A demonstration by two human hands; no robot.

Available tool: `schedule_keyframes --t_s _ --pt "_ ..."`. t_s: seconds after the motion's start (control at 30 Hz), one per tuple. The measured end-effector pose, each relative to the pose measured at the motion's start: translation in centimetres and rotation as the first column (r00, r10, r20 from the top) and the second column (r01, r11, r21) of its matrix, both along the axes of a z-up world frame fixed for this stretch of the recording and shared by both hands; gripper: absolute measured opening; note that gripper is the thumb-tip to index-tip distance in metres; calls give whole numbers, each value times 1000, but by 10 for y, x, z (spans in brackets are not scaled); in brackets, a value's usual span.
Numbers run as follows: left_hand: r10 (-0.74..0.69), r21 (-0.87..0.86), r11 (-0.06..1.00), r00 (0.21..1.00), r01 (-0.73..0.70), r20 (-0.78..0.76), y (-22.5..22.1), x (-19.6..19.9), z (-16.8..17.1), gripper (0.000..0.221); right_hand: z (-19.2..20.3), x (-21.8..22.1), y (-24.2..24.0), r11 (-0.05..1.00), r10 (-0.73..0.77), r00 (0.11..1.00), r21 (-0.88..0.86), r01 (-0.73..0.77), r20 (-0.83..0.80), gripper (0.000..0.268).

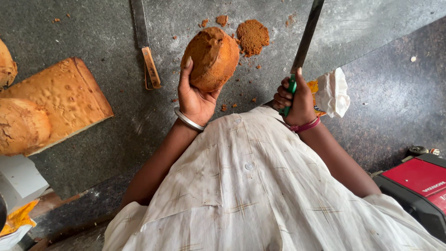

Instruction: The person carves a large piece of baked bread into a rounded shape using a serrated knife, scraping and cutting away the crust and interior.

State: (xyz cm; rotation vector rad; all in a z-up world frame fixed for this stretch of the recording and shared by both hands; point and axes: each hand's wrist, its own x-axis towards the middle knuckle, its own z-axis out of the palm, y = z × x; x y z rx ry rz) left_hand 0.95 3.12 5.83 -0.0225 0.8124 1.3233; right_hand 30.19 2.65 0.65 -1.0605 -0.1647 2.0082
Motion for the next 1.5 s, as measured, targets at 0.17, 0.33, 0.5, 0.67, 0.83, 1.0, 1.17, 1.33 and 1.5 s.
schedule_keyframes --t_s 0.17,0.33,0.5,0.67,0.83,1.0,1.17,1.33,1.5 --pt "53 -24 998 997 -54 -51 -10 -8 -2 65 -8 6 -20 1000 0 994 -11 1 107 52" --pt "93 -62 994 996 -94 -17 -19 -16 -14 65 -18 19 -35 992 123 980 -13 -122 154 48" --pt "105 -88 990 994 -107 -25 -25 -19 -26 66 -22 37 -54 958 187 802 74 -276 568 52" --pt "79 -73 994 996 -83 -50 -29 -17 -26 66 -24 41 -69 922 270 815 106 -372 512 50" --pt "20 -97 995 999 -23 -33 -37 -18 -23 66 -36 37 -76 889 398 689 -68 -453 605 52" --pt "52 -85 995 995 -59 -81 -37 -27 -27 65 -27 36 -85 932 282 771 26 -360 571 50" --pt "40 -71 996 997 -45 -65 -36 -26 -29 66 -22 27 -83 933 248 801 88 -348 545 50" --pt "19 -126 992 998 -27 -63 -35 -24 -34 69 -33 15 -80 895 359 520 -127 -428 775 56" --pt "-9 -112 994 999 3 -53 -39 -18 -37 69 -24 14 -92 928 234 733 79 -365 639 49"
